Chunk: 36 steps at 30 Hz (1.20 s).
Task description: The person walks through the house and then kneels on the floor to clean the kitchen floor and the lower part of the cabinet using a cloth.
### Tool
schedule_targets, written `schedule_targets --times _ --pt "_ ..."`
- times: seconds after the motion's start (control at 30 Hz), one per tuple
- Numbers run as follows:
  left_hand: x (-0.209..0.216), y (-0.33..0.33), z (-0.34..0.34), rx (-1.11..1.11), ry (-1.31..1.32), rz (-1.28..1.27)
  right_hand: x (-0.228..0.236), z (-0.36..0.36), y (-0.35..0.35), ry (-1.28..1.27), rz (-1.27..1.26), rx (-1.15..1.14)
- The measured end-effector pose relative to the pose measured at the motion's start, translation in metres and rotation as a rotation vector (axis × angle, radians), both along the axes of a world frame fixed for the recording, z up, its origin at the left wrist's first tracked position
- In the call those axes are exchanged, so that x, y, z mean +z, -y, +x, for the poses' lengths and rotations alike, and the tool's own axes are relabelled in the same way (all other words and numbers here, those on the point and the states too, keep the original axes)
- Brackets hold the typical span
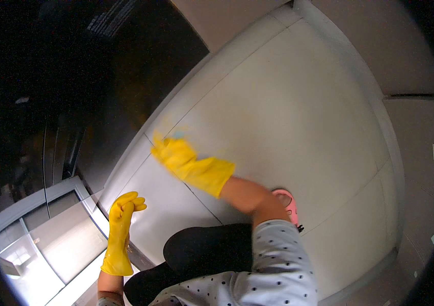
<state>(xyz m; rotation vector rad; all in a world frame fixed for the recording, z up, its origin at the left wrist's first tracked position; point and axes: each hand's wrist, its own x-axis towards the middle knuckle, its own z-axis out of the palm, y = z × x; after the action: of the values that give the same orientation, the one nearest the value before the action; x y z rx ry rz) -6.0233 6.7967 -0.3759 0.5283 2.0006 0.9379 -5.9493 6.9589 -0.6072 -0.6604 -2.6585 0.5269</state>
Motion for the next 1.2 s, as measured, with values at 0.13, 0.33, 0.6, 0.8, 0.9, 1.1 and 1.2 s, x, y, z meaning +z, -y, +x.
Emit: schedule_targets --times 0.13,0.33,0.6,0.8,0.9,1.1,1.2 --pt "0.004 -0.004 0.000 -0.045 -0.029 -0.008 -0.002 -0.017 0.029 0.148 -0.142 0.333" --pt "0.005 0.046 -0.014 0.147 -0.013 -0.105 -0.038 0.052 -0.156 -0.017 0.041 -0.386" --pt "-0.022 0.047 0.009 0.289 0.065 -0.079 -0.006 0.134 -0.198 -0.614 -1.506 -0.522" --pt "-0.025 0.049 0.014 0.135 0.062 -0.097 0.003 0.174 -0.172 -0.119 -0.051 -0.658" --pt "-0.024 0.051 0.017 0.144 0.066 -0.071 0.026 0.162 -0.136 -0.016 0.003 -0.504" --pt "-0.014 0.056 0.023 0.123 0.110 -0.065 0.004 0.144 -0.156 0.185 -0.437 -0.411" --pt "-0.012 0.061 0.025 0.158 0.088 -0.083 0.020 0.070 -0.099 -0.482 -1.117 -0.794"
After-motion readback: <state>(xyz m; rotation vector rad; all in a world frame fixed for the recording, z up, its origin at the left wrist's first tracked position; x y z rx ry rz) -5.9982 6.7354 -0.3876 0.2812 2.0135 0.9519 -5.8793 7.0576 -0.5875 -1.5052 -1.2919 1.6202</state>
